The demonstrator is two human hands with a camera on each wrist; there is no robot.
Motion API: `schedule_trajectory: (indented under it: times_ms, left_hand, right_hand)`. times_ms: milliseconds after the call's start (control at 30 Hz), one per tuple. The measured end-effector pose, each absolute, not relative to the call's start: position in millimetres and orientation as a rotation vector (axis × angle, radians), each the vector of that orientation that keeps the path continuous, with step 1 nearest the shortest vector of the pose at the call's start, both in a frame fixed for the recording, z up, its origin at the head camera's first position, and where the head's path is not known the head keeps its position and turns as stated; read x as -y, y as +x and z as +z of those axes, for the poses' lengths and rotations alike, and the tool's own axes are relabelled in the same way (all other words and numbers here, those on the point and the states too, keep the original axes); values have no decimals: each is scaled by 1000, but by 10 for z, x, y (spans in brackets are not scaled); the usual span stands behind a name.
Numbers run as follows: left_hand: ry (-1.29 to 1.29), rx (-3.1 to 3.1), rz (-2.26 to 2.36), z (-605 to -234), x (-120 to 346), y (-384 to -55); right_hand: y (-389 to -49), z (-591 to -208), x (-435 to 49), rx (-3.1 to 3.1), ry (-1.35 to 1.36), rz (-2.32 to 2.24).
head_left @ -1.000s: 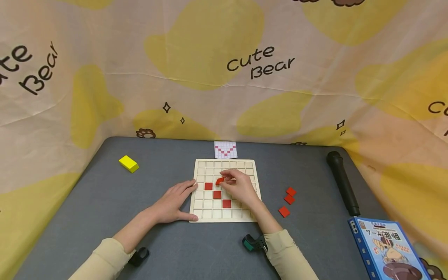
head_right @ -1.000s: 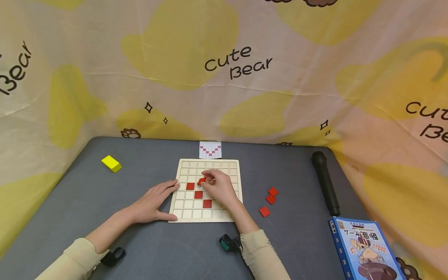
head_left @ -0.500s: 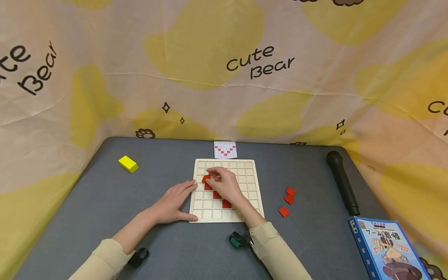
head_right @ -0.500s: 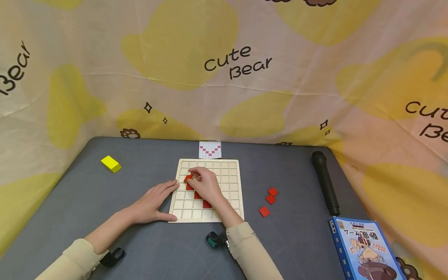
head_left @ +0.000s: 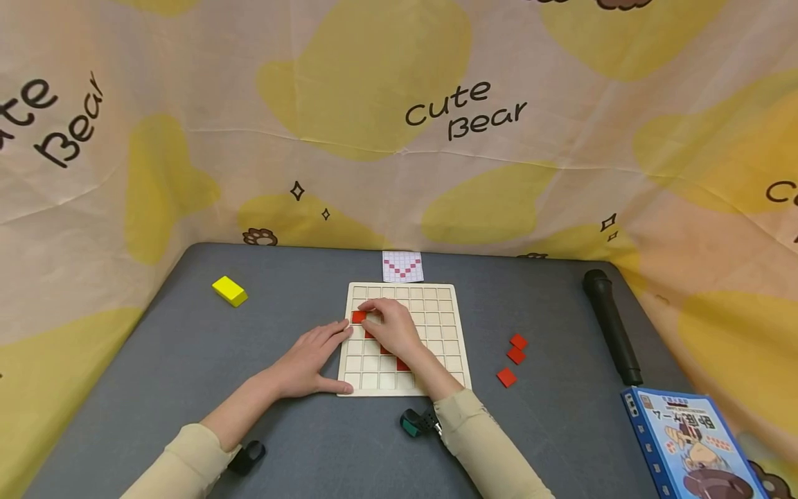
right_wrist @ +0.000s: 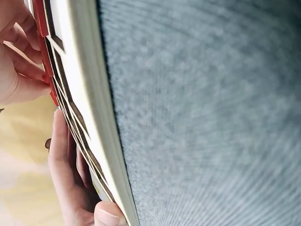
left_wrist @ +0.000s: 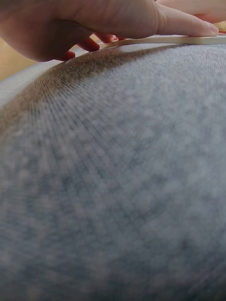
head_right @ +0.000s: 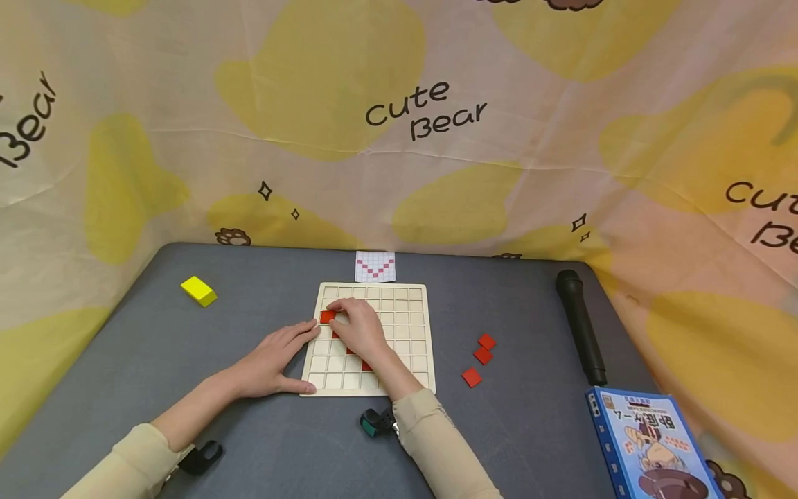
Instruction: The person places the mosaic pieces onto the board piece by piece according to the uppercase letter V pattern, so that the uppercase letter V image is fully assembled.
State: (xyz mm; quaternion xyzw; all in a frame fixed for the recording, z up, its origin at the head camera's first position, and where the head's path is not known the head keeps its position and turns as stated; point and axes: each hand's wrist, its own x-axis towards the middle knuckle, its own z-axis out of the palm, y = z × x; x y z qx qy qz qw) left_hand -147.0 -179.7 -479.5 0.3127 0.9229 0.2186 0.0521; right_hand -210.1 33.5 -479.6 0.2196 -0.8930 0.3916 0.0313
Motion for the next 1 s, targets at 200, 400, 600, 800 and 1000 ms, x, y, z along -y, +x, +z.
schedule_trajectory:
  times_ms: [200, 400, 600, 800, 1000]
  left_hand:
    - [946, -2804, 657, -4776, 1787, -1470]
    - [946, -2808, 657, -4769, 1790, -1467]
    - [924, -2797, 665, -4770, 1780, -1463]
    - [913, -2796, 659, -4772, 1766, -1468]
    - [914, -2806, 644, -4791, 1763, -1469]
  right_hand:
    - [-2090, -4790, -368, 2747, 747, 1183]
    - [-2073, -4786, -390, 2744, 767, 1202]
    - [-2014, -4741, -519, 2697, 730, 1276]
    - [-1927, -4726, -789, 2674, 608, 1394]
    - [-1861, -4728, -1116, 2674, 507, 1403]
